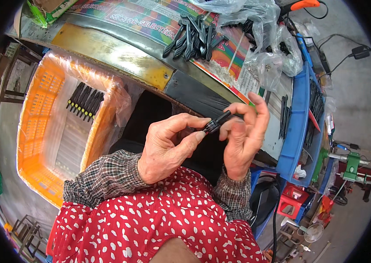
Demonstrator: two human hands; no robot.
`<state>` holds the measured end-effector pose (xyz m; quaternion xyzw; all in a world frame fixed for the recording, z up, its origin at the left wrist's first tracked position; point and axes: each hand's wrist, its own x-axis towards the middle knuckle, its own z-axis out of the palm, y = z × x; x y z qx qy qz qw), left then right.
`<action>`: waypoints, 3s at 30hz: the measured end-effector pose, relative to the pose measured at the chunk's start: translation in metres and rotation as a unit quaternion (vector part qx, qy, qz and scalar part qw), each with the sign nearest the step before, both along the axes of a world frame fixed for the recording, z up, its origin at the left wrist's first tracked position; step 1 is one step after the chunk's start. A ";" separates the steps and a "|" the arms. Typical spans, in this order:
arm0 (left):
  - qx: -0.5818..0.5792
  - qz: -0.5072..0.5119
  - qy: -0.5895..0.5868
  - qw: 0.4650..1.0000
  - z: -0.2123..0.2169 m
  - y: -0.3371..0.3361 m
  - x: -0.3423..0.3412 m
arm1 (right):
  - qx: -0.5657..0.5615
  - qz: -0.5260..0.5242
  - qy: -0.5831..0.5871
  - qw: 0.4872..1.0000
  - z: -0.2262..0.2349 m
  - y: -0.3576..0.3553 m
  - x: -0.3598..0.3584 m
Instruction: The person assembles small black plastic components by hand at a workbench.
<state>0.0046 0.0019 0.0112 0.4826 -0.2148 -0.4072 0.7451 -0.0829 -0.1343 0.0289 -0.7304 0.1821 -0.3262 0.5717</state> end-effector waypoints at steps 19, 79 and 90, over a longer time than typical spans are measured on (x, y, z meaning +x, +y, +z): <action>-0.014 0.021 0.022 0.999 0.003 0.002 -0.001 | -0.162 -0.009 0.080 0.984 -0.004 0.015 -0.006; -0.025 0.034 0.056 0.998 0.003 -0.001 -0.003 | -0.367 -0.047 0.058 0.927 -0.015 0.011 0.007; -0.009 0.028 0.082 0.996 0.005 0.002 0.000 | -0.419 0.001 0.057 0.906 -0.010 0.003 0.006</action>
